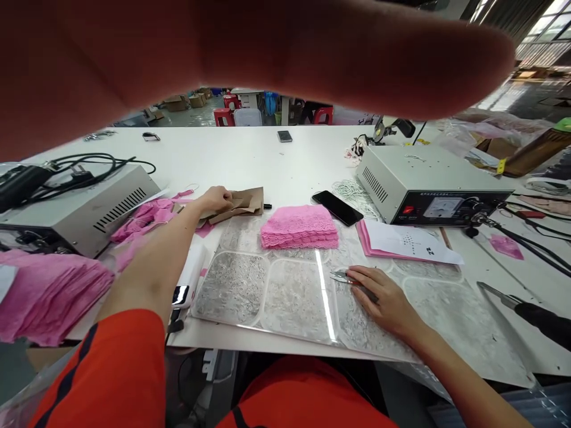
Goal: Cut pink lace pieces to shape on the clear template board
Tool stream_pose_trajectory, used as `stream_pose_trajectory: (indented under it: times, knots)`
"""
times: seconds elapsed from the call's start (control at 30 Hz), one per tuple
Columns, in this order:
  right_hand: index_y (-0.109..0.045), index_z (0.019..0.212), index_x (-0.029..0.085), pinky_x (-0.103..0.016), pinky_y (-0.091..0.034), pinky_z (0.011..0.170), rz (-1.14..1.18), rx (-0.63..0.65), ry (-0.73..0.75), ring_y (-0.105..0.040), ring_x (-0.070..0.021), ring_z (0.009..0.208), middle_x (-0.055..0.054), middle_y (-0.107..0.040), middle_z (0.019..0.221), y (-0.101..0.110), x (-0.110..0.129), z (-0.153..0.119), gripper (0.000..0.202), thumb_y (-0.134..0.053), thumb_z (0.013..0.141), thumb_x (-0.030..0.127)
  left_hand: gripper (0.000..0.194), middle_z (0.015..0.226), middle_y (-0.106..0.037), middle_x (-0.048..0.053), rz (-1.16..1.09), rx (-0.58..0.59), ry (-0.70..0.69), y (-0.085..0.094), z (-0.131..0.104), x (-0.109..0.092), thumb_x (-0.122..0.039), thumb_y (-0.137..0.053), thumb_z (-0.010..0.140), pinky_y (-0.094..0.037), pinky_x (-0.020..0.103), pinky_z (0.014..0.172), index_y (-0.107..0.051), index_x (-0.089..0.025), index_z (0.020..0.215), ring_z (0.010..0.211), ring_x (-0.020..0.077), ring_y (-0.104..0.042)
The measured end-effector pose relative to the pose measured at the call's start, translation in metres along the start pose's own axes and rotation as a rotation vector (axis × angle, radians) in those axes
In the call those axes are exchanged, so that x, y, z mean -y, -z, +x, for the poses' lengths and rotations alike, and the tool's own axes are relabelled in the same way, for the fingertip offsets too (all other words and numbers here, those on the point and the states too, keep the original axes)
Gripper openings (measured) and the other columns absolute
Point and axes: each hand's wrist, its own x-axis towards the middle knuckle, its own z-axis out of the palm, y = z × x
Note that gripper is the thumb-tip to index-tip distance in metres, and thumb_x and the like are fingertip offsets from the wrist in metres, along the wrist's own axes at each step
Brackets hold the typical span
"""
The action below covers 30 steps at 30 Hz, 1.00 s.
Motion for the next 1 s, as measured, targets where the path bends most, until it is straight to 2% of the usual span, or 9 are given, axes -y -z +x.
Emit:
stream_pose_trajectory:
  times: [0.23, 0.4, 0.5, 0.57, 0.67, 0.77, 0.83, 0.9, 1.0]
  knots:
    - [-0.062, 0.117, 0.023, -0.039, -0.055, 0.088, 0.01, 0.0, -0.019, -0.064, -0.0215, 0.104, -0.008, -0.068, 0.115, -0.002, -0.001, -0.002, 0.029, -0.053, 0.089, 0.024, 0.023, 0.065, -0.058, 0.0, -0.087, -0.228, 0.023, 0.024, -0.025, -0.008, -0.032, -0.059, 0.071, -0.035, 0.025, 0.059, -0.066, -0.011, 0.078, 0.063, 0.0123, -0.048]
    - [-0.062, 0.118, 0.024, -0.04, -0.056, 0.088, 0.026, 0.017, -0.047, -0.064, -0.022, 0.104, -0.008, -0.068, 0.115, -0.004, -0.003, -0.001, 0.03, -0.053, 0.089, 0.026, 0.029, 0.072, -0.059, -0.001, -0.295, -0.324, -0.053, 0.024, -0.087, -0.051, -0.037, -0.063, 0.072, -0.037, 0.023, 0.056, -0.066, -0.013, 0.089, 0.061, 0.0113, -0.047]
    - [-0.06, 0.122, 0.025, -0.04, -0.055, 0.091, 0.063, -0.007, -0.064, -0.063, -0.0221, 0.108, -0.008, -0.066, 0.118, -0.001, -0.002, -0.001, 0.034, -0.053, 0.089, 0.027, 0.045, 0.075, -0.059, -0.003, -0.357, -0.227, -0.21, 0.006, -0.149, -0.087, -0.032, -0.067, 0.07, -0.039, 0.022, 0.055, -0.062, -0.018, 0.112, 0.061, 0.0115, -0.049]
    - [-0.057, 0.126, 0.026, -0.043, -0.052, 0.096, 0.093, -0.094, -0.102, -0.06, -0.0238, 0.114, -0.009, -0.063, 0.124, 0.006, 0.003, -0.001, 0.038, -0.054, 0.089, 0.029, 0.062, 0.069, -0.057, -0.005, -0.396, -0.162, -0.257, -0.014, -0.19, -0.107, -0.029, -0.065, 0.075, -0.041, 0.022, 0.054, -0.047, -0.023, 0.135, 0.059, 0.0126, -0.051]
    - [-0.053, 0.133, 0.027, -0.045, -0.049, 0.1, 0.254, -0.138, -0.206, -0.058, -0.0263, 0.12, -0.01, -0.061, 0.13, 0.024, 0.023, -0.004, 0.044, -0.052, 0.09, 0.038, 0.031, 0.088, -0.066, 0.001, -0.437, -0.21, -0.398, -0.053, -0.236, -0.13, -0.023, -0.059, 0.084, -0.048, 0.025, 0.07, -0.061, -0.024, 0.115, 0.078, 0.0154, -0.061]
    - [-0.04, 0.143, 0.025, -0.04, -0.057, 0.086, 0.651, 0.131, -0.264, -0.063, -0.0282, 0.114, -0.013, -0.061, 0.13, 0.034, 0.058, -0.009, 0.067, -0.038, 0.088, 0.064, 0.014, 0.079, -0.063, 0.001, -0.482, -0.46, -0.398, -0.094, -0.259, -0.147, -0.013, -0.053, 0.087, -0.047, 0.022, 0.065, -0.061, -0.021, 0.095, 0.071, 0.0124, -0.059]
    - [-0.038, 0.144, 0.024, -0.039, -0.059, 0.08, 0.785, 0.27, -0.291, -0.066, -0.0295, 0.108, -0.013, -0.063, 0.126, 0.029, 0.082, -0.014, 0.082, -0.046, 0.079, 0.072, 0.013, 0.07, -0.057, -0.001, -0.476, -0.562, -0.412, -0.115, -0.268, -0.157, -0.009, -0.05, 0.087, -0.043, 0.02, 0.058, -0.057, -0.02, 0.089, 0.062, 0.0106, -0.054]
    - [-0.044, 0.14, 0.026, -0.039, -0.059, 0.083, 0.691, 0.276, -0.333, -0.068, -0.0264, 0.102, -0.009, -0.068, 0.117, 0.016, 0.1, -0.016, 0.065, -0.049, 0.086, 0.059, 0.014, 0.066, -0.052, -0.002, -0.508, -0.539, -0.43, -0.127, -0.275, -0.163, -0.007, -0.049, 0.087, -0.042, 0.019, 0.056, -0.053, -0.019, 0.083, 0.059, 0.01, -0.051]
    - [-0.062, 0.122, 0.029, -0.033, -0.06, 0.078, 0.602, 0.253, -0.242, -0.07, -0.0225, 0.092, -0.004, -0.074, 0.102, -0.003, 0.114, -0.015, 0.04, -0.048, 0.09, 0.046, 0.013, 0.08, -0.062, 0.003, -0.609, -0.346, -0.42, -0.131, -0.287, -0.16, -0.011, -0.052, 0.085, -0.048, 0.022, 0.067, -0.058, -0.019, 0.094, 0.073, 0.0132, -0.06]
